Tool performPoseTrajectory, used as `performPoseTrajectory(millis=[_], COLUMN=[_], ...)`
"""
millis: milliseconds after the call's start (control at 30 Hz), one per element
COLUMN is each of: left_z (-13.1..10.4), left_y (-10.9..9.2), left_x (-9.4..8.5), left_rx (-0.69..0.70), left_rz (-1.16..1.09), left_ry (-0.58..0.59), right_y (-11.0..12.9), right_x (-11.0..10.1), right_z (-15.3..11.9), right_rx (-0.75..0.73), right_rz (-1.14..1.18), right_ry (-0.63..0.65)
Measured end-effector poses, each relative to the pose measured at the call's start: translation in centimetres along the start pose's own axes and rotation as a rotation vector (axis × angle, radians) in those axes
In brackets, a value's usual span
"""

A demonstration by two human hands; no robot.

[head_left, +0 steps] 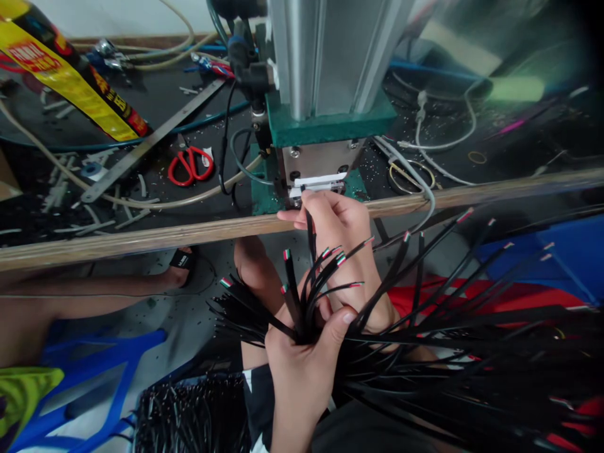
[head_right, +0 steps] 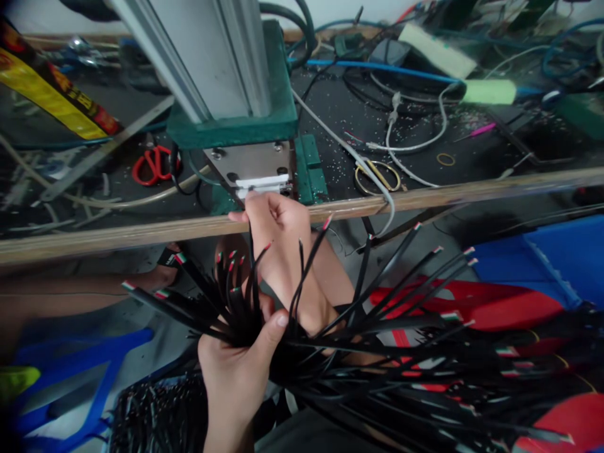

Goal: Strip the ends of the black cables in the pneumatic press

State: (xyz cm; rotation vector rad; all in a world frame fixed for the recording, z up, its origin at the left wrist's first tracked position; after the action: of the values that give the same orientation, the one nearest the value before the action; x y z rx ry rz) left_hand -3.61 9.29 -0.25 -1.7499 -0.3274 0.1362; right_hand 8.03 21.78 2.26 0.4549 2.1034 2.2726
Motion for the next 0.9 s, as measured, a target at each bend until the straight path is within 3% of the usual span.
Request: performPoseTrajectory(millis=[700, 900], left_z=[0.02, 0.25], left_y=[0.29, 0.66], left_x=[-0.67, -0.43], left_rx=[-0.105, -0.100], left_rz=[-0.003, 0.054], left_ry=[-0.067, -0.022], right_y=[0.51, 0.48], right_x=[0.46, 0.56], right_z=[-0.37, -0.46], right_rx=[0.032, 0.006], right_rz=[-0.004, 0.028], right_ry=[0.036, 0.072])
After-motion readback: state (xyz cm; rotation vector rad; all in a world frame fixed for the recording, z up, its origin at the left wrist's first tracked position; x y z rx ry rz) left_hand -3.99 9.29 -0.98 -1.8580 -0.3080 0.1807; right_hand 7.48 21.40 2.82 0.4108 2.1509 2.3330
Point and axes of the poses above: each hand's wrist, its own z-axis towards the middle knuckle, its own x-axis out of the palm, y = z × x, the point moved 10 cm from there along z, towards the middle knuckle, and after that the axes turned 8 degrees about -x, right-handed, at the moved point
